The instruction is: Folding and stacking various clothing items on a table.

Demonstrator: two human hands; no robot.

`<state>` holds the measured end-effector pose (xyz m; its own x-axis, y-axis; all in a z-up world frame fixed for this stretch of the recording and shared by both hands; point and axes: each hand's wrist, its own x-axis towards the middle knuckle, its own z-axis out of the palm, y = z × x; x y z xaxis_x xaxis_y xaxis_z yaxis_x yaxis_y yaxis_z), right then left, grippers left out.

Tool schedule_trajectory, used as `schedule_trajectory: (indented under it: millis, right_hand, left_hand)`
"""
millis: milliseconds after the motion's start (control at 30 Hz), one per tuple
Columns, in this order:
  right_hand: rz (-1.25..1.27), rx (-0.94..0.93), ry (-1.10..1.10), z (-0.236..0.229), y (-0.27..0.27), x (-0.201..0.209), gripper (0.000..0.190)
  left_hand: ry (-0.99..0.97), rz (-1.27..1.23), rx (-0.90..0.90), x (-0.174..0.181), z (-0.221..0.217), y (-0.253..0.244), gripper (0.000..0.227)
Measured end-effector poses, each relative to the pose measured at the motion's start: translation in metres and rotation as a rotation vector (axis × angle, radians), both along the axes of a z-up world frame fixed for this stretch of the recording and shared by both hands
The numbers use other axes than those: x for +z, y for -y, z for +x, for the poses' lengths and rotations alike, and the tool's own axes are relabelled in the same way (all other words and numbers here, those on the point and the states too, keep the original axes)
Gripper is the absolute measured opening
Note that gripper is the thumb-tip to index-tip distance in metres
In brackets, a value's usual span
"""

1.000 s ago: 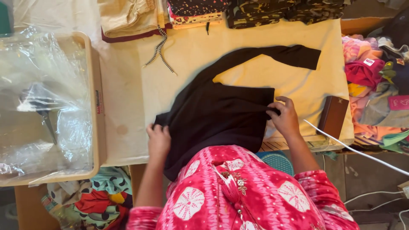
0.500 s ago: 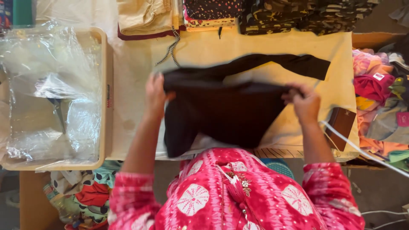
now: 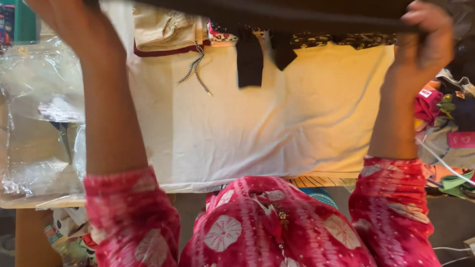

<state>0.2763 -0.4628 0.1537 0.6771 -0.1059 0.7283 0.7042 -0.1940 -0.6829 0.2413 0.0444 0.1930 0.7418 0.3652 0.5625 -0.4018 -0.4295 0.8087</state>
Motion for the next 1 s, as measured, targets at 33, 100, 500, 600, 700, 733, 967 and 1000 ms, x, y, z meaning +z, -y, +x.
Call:
schedule_trajectory:
  millis: [33, 100, 500, 600, 700, 733, 967, 1000]
  right_hand:
    - [-0.143, -0.106, 0.06, -0.004, -0.005, -0.003, 0.007]
    - [-0.2, -0.073, 0.0, -0.021, 0.002, -0.037, 0.006]
    - [-0.739, 0.058, -0.693, -0.155, 0.027, -0.216, 0.041]
    - [-0.749, 0.021, -0.633, -0.158, 0.03, -0.215, 0.041]
    - [-0.776, 0.009, -0.564, -0.165, 0.033, -0.205, 0.04]
    - [-0.803, 0.007, -0.545, -0.169, 0.034, -0.202, 0.039]
    - [-0.98, -0.046, -0.534, -0.188, 0.028, -0.208, 0.035]
    - [-0.933, -0.088, -0.526, -0.184, 0.02, -0.201, 0.032]
  left_hand:
    - [0.024, 0.095, 0.006, 0.006, -0.013, -0.001, 0.019]
    - [0.068, 0.286, 0.017, -0.016, -0.048, -0.005, 0.014]
    - [-0.762, 0.208, 0.101, -0.301, -0.254, -0.016, 0.023]
    - [-0.801, 0.275, 0.123, -0.282, -0.266, -0.01, 0.022]
    - [-0.799, 0.373, 0.15, -0.262, -0.28, -0.006, 0.02]
    - [-0.799, 0.445, 0.164, -0.257, -0.286, -0.004, 0.018]
    - [-1.023, 0.671, 0.196, -0.253, -0.287, 0.022, 0.03]
    - [-0.968, 0.637, 0.207, -0.252, -0.281, 0.026, 0.035]
